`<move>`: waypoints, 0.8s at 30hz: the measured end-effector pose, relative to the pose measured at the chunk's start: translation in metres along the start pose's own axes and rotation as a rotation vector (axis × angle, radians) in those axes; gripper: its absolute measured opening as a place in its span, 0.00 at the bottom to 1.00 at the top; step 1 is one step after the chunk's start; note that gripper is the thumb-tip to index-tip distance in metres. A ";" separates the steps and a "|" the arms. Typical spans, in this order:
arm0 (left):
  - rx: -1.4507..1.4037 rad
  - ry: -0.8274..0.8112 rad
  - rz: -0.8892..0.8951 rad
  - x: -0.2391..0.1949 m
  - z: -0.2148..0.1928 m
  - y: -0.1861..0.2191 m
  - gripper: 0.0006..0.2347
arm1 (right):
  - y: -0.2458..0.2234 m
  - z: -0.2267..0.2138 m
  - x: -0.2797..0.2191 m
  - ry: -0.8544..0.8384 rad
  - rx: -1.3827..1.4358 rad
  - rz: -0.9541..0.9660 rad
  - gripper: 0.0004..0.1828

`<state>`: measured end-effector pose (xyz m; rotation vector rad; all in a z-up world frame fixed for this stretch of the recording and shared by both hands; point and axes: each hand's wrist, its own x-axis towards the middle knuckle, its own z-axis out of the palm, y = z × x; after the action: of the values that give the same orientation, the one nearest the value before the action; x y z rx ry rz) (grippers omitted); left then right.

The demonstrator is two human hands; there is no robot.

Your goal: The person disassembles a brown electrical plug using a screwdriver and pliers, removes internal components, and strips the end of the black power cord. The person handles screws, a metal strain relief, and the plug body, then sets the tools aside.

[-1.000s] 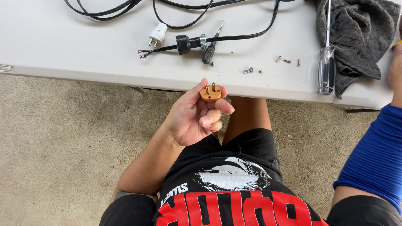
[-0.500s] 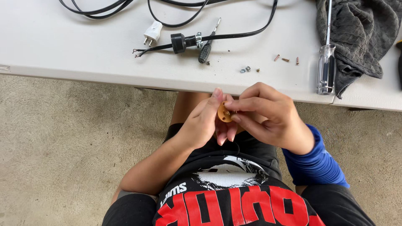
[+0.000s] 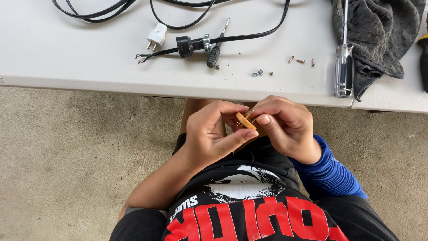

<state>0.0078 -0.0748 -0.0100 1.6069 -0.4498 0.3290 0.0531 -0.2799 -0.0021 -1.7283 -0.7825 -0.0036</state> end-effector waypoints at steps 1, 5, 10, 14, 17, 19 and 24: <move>0.013 0.000 -0.032 -0.002 -0.001 -0.001 0.16 | -0.001 0.000 0.000 -0.011 0.008 0.027 0.04; -0.324 -0.027 -0.246 -0.002 0.001 -0.007 0.13 | -0.002 0.002 0.003 -0.020 0.090 0.058 0.05; -0.088 -0.093 -0.444 0.005 -0.002 -0.018 0.17 | 0.010 -0.005 0.007 0.027 -0.267 -0.064 0.06; -0.058 -0.040 -0.413 0.006 -0.011 -0.030 0.16 | 0.027 -0.052 0.019 0.220 -0.836 -0.022 0.04; -0.196 0.008 -0.323 0.004 -0.016 -0.039 0.10 | 0.044 -0.086 0.030 0.242 -1.159 -0.006 0.01; -0.166 0.023 -0.294 0.003 -0.019 -0.044 0.10 | 0.051 -0.095 0.027 0.237 -1.249 -0.006 0.02; -0.092 0.099 -0.441 -0.008 -0.023 -0.053 0.14 | 0.057 -0.106 0.025 0.223 -1.286 0.026 0.05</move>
<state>0.0275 -0.0490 -0.0579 1.5439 -0.0284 0.0510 0.1426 -0.3647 -0.0073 -2.8561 -0.5945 -0.8250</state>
